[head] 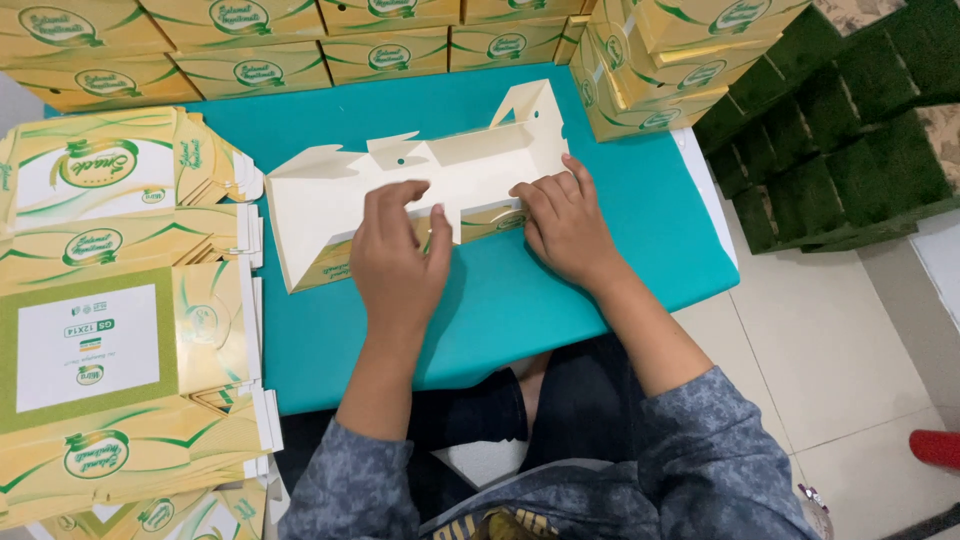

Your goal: The person folds flat cardboard pieces into rectangular boxes on a teal table. They fold the side flaps, tuck the tabs into slots to form the box shape, and then place the finished box aside. The process is repeated with a second flat piece.

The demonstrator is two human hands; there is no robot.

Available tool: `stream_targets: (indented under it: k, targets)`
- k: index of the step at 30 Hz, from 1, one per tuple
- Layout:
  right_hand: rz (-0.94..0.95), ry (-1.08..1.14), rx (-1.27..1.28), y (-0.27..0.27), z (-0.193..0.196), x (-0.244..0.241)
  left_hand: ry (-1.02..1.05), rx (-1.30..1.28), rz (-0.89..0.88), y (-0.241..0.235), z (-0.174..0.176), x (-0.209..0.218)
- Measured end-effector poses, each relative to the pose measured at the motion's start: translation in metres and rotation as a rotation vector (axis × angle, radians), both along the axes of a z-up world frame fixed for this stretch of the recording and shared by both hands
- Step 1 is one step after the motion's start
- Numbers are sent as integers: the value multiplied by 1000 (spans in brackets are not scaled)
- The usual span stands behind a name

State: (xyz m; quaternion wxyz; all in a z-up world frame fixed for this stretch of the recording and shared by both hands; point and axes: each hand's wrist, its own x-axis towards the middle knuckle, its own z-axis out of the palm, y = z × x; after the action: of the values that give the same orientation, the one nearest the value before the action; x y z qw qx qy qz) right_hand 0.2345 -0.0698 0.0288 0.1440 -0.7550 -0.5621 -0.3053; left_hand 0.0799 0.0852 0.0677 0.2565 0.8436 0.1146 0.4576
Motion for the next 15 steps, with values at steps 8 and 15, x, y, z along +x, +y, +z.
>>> stream_targets:
  k: [8, 15]
  targets:
    - [-6, 34, -4, -2, -1, -3, 348, -50, 239, -8, -14, -24]
    - [-35, 34, 3, -2, -3, -4, 318, -107, 94, -6, -16, -25]
